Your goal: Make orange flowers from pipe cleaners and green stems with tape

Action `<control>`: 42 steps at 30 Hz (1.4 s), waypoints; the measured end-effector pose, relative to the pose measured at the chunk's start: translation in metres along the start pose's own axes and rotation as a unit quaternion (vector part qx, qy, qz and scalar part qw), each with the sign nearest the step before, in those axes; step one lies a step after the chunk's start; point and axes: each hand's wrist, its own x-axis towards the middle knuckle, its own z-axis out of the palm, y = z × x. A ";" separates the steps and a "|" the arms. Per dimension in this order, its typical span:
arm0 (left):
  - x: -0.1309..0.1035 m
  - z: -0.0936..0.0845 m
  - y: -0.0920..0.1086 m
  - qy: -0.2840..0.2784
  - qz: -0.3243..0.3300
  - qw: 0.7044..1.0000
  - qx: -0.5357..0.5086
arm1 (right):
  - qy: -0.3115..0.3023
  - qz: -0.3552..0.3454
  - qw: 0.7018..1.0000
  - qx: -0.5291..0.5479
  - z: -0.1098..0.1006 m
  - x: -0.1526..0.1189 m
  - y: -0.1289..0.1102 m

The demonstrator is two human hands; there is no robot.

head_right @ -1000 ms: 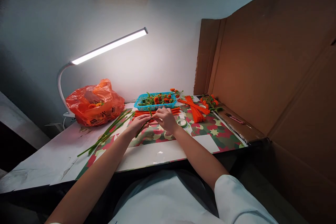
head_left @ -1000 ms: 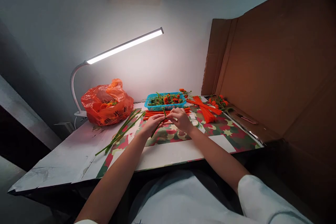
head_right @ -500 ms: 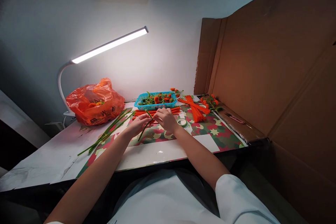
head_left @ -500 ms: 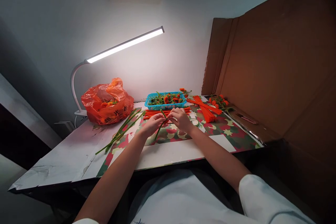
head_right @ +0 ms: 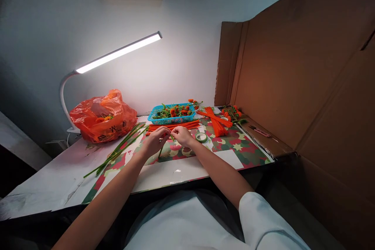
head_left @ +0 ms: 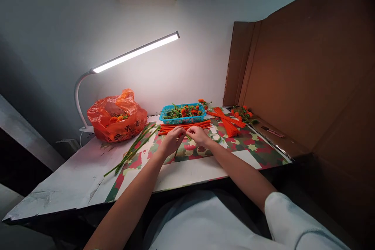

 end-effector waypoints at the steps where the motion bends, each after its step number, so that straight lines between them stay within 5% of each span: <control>1: 0.000 -0.001 0.002 -0.009 0.021 0.999 0.027 | -0.019 0.030 0.998 0.049 0.001 0.002 0.002; 5: -0.001 -0.001 0.006 -0.006 0.015 0.999 0.029 | -0.046 0.092 0.976 0.190 0.003 0.004 0.006; 12: 0.001 -0.001 -0.006 0.164 -0.185 0.953 -0.174 | 0.051 0.066 0.974 0.209 0.001 0.001 -0.001; 21: 0.001 0.000 -0.010 0.102 -0.267 0.932 -0.221 | 0.134 -0.010 0.990 0.035 0.005 -0.005 -0.002; 27: 0.001 -0.001 -0.013 0.063 -0.319 0.920 -0.220 | 0.114 -0.074 0.986 -0.092 0.006 -0.010 -0.006; 35: 0.001 -0.001 -0.016 0.036 -0.302 0.919 -0.250 | 0.111 -0.096 0.982 -0.117 0.008 -0.012 -0.006; 42: 0.002 0.012 0.000 0.201 -0.106 0.968 -0.102 | 0.118 0.071 0.980 0.142 0.023 -0.003 -0.002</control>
